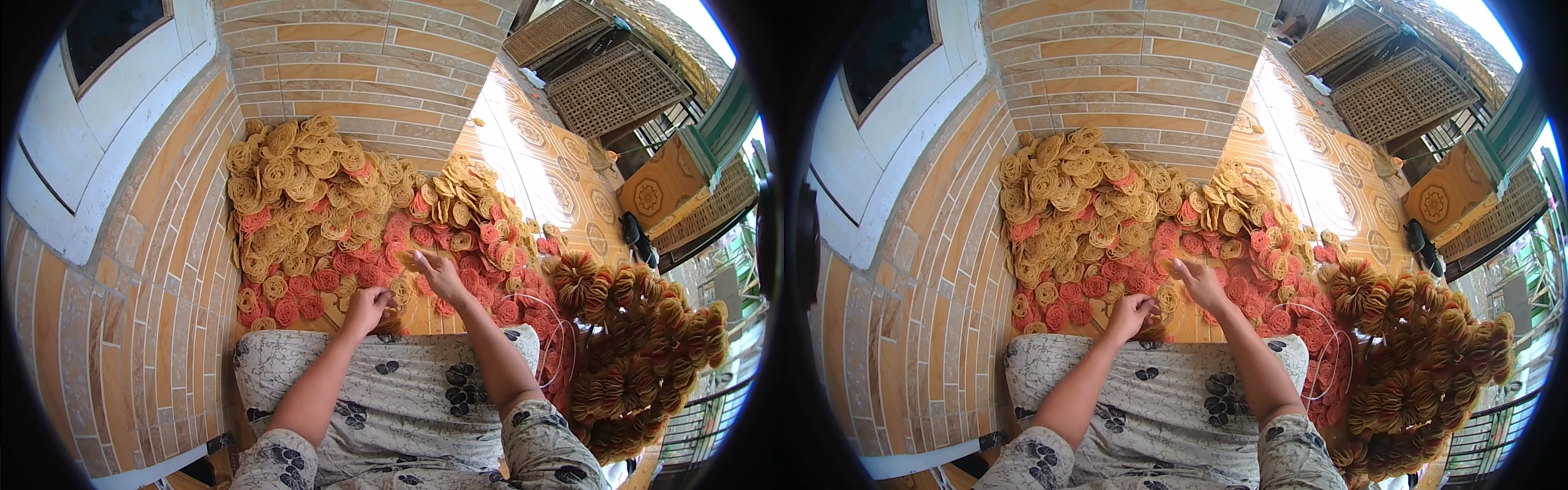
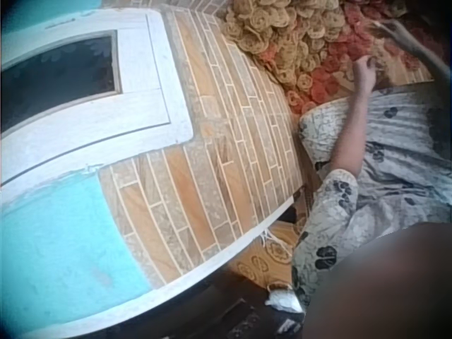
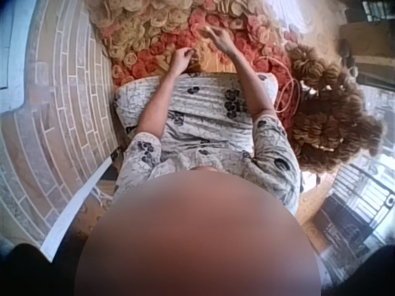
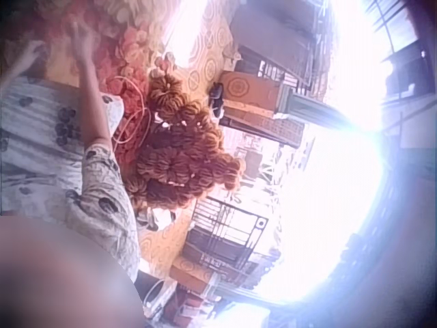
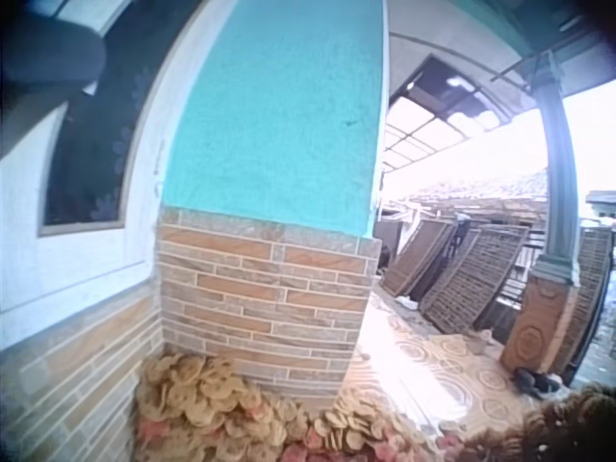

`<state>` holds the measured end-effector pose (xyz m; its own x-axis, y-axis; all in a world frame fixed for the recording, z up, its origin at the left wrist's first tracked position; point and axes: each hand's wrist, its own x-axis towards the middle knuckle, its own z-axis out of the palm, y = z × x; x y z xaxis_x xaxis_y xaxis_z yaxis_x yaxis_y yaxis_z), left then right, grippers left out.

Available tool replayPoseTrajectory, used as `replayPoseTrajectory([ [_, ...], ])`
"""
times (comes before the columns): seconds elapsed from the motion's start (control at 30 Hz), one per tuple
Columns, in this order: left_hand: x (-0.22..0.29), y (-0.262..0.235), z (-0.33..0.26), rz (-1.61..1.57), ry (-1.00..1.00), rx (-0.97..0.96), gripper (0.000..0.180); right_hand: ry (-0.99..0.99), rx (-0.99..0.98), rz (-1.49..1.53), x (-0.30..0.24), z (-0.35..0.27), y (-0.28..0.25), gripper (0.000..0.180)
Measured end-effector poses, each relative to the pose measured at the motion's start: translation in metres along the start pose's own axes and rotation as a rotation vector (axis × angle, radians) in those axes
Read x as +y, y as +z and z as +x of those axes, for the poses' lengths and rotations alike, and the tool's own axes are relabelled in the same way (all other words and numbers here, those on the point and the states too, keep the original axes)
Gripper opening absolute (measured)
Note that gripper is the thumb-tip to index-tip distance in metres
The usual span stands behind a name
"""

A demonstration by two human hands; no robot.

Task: The person sits on the floor and assembles decorative flower-like items by threading a white string through them. They pick up individual items from a large pile, thread the string through each one, and place the assembled items into a growing bundle.

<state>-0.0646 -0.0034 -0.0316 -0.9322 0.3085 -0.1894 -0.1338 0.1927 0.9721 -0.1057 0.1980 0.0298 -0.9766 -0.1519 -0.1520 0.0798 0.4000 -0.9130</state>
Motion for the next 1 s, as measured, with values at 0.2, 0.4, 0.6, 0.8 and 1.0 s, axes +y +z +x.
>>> replayPoseTrajectory([
  [0.2,-0.010,-0.005,0.004,-0.219,-0.094,0.076,0.023,-0.107,0.026,-0.539,0.022,0.001,0.019,0.054],
  [0.4,-0.008,-0.011,0.000,-0.067,-0.158,-0.046,0.021,0.070,0.035,-0.439,0.068,0.016,0.020,0.031],
  [0.6,0.000,-0.012,-0.002,-0.005,-0.161,-0.058,0.021,0.096,0.121,0.153,0.051,0.016,0.001,0.030],
  [0.8,-0.008,-0.010,0.001,-0.102,-0.140,-0.070,0.020,0.029,0.189,0.021,0.030,0.013,0.009,0.025],
  [1.0,-0.011,-0.009,0.004,-0.126,-0.136,-0.051,0.019,0.031,0.035,0.043,0.016,0.015,0.004,0.026],
])
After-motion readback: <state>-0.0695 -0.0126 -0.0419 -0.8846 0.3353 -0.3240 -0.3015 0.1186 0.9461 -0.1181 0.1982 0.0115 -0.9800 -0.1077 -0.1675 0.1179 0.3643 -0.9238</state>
